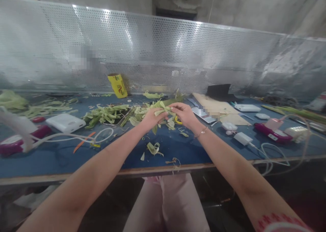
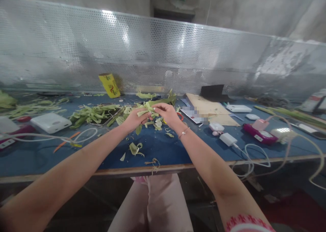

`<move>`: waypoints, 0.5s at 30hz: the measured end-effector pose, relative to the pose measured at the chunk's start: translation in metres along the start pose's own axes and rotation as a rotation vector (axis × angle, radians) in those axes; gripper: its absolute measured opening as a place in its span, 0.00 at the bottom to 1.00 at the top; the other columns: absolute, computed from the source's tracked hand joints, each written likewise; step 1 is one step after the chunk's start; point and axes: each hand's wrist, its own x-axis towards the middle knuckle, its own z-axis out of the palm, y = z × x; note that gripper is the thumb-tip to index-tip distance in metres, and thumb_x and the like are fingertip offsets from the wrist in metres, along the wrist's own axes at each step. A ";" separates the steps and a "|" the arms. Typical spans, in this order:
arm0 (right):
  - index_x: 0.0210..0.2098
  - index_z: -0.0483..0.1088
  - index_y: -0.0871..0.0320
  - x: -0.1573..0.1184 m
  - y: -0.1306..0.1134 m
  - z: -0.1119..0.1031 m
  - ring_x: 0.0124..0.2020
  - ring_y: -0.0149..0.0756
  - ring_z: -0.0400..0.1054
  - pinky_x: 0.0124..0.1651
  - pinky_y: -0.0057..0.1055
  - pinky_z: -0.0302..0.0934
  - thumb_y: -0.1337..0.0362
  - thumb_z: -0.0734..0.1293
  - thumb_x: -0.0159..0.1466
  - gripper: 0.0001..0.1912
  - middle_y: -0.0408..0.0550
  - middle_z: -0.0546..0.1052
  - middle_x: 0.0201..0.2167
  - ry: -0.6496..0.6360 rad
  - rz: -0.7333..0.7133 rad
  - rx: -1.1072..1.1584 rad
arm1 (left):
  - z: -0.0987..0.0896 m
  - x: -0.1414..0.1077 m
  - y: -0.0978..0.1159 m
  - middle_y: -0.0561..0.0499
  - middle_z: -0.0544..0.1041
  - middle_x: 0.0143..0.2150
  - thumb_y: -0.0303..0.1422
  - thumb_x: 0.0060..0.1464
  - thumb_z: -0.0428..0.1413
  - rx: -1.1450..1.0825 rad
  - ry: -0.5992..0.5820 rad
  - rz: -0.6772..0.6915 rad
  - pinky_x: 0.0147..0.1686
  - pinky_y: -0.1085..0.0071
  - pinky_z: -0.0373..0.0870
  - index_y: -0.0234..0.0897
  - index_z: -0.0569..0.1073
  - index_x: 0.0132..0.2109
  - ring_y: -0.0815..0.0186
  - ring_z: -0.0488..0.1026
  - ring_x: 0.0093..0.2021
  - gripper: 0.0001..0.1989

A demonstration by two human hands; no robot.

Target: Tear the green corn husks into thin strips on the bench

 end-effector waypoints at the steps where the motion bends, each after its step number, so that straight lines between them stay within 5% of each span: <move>1: 0.30 0.73 0.58 0.000 -0.001 0.001 0.22 0.26 0.60 0.27 0.28 0.57 0.57 0.70 0.49 0.12 0.41 0.71 0.21 -0.008 0.035 0.028 | 0.000 0.000 0.001 0.53 0.69 0.20 0.42 0.47 0.56 0.013 0.003 -0.004 0.20 0.74 0.54 0.33 0.72 0.29 0.75 0.56 0.18 0.14; 8: 0.26 0.75 0.58 -0.002 -0.007 0.002 0.18 0.24 0.55 0.20 0.25 0.50 0.57 0.71 0.46 0.11 0.40 0.68 0.16 -0.018 0.102 0.025 | 0.000 0.001 0.004 0.53 0.68 0.19 0.41 0.46 0.56 0.082 0.034 -0.022 0.20 0.73 0.54 0.34 0.73 0.28 0.74 0.56 0.18 0.12; 15: 0.28 0.75 0.59 0.000 0.004 -0.002 0.22 0.26 0.61 0.25 0.26 0.55 0.57 0.70 0.48 0.12 0.42 0.73 0.22 -0.058 0.073 -0.019 | -0.002 -0.002 0.011 0.53 0.68 0.19 0.41 0.46 0.56 0.222 0.024 0.000 0.21 0.74 0.55 0.34 0.74 0.27 0.73 0.57 0.18 0.13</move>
